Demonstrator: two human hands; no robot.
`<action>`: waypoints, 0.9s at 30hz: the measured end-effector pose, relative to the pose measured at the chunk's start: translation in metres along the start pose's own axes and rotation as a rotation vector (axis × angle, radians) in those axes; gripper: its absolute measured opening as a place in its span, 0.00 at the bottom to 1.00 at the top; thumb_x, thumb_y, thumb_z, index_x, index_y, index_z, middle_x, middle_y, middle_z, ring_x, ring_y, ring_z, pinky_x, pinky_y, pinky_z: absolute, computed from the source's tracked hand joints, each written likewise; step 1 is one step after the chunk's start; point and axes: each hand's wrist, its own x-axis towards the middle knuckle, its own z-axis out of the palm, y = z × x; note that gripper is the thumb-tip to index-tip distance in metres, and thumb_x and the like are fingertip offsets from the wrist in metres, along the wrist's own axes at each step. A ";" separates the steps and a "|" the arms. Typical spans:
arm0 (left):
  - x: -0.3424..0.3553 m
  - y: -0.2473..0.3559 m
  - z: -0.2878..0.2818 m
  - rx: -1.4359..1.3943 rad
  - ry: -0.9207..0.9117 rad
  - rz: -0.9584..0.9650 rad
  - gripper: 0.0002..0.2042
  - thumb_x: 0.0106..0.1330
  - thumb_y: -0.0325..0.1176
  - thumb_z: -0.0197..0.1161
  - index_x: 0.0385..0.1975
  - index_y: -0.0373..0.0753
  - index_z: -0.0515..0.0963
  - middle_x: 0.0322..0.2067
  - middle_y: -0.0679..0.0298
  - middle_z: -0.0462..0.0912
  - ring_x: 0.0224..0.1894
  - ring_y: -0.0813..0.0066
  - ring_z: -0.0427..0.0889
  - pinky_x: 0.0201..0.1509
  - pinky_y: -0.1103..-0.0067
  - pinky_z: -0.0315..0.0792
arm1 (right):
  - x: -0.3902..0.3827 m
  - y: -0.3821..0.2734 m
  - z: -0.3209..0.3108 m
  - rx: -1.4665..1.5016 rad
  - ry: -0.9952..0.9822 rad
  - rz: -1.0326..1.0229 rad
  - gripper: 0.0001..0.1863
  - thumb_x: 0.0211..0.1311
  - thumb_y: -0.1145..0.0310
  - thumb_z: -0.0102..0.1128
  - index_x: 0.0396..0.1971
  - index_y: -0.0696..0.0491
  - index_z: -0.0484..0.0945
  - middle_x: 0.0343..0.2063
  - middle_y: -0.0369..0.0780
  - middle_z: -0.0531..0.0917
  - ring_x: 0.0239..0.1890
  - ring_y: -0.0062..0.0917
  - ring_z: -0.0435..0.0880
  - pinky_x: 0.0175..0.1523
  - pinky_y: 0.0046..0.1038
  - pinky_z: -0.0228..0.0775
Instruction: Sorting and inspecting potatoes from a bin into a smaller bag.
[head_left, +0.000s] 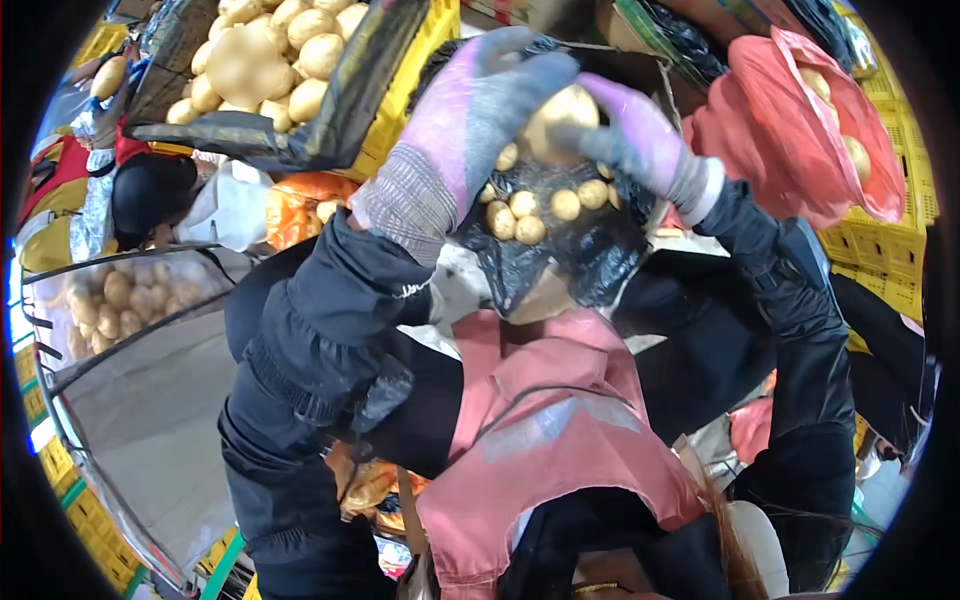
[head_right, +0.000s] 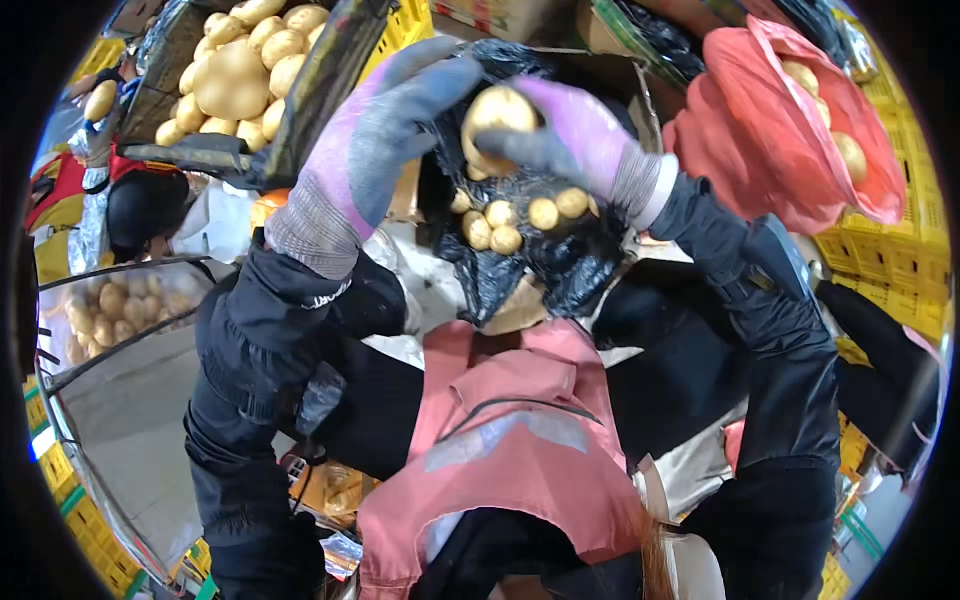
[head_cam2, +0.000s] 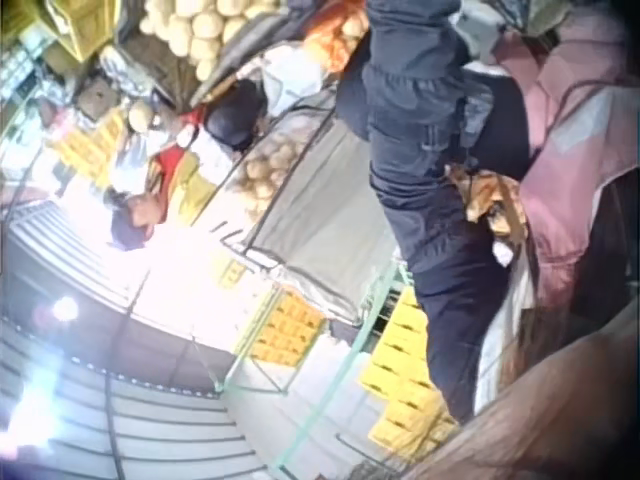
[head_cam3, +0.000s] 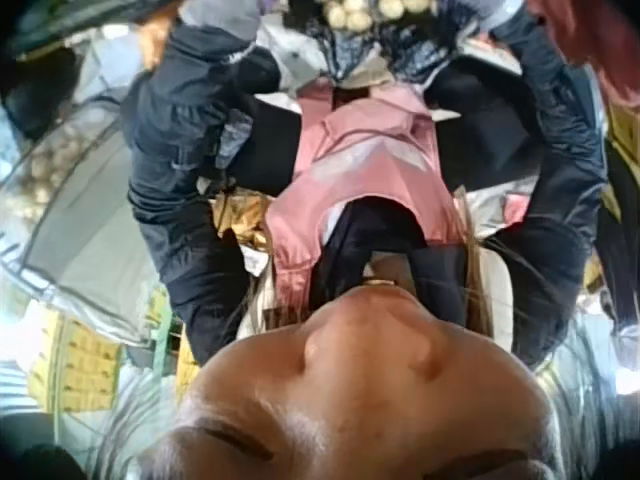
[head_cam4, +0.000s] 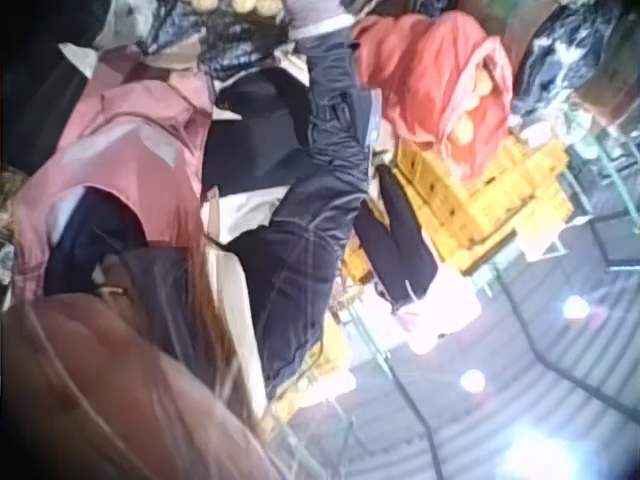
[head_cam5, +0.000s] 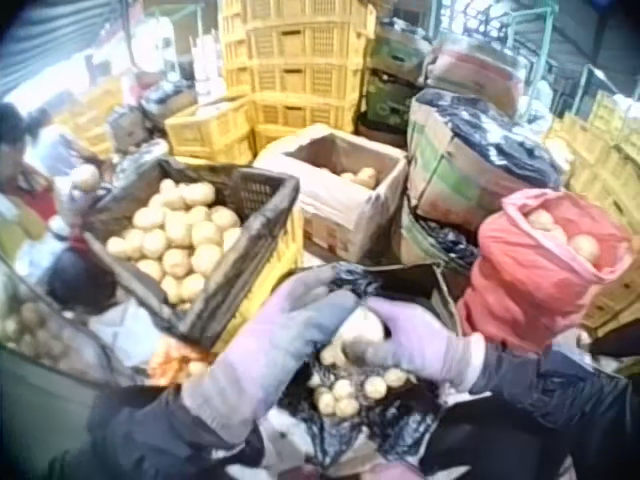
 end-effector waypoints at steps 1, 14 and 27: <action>-0.002 0.007 0.006 0.052 -0.041 0.114 0.23 0.74 0.36 0.62 0.66 0.40 0.72 0.60 0.57 0.77 0.63 0.67 0.78 0.64 0.76 0.72 | 0.011 -0.021 -0.005 -0.031 0.050 -0.123 0.26 0.64 0.56 0.69 0.56 0.56 0.79 0.41 0.46 0.88 0.44 0.32 0.89 0.52 0.33 0.78; 0.002 0.019 -0.001 -1.028 0.155 -0.171 0.11 0.73 0.37 0.62 0.41 0.35 0.82 0.38 0.65 0.85 0.42 0.79 0.83 0.49 0.78 0.79 | 0.011 0.193 0.097 -0.389 0.068 0.291 0.20 0.77 0.52 0.53 0.43 0.56 0.81 0.28 0.34 0.83 0.27 0.18 0.79 0.32 0.24 0.70; 0.015 0.000 -0.019 -0.959 0.064 -0.406 0.14 0.71 0.42 0.68 0.38 0.36 0.78 0.35 0.65 0.83 0.39 0.78 0.81 0.45 0.78 0.76 | 0.008 0.291 0.142 -0.809 -0.448 0.494 0.17 0.75 0.57 0.58 0.50 0.55 0.81 0.40 0.35 0.84 0.41 0.21 0.81 0.47 0.27 0.74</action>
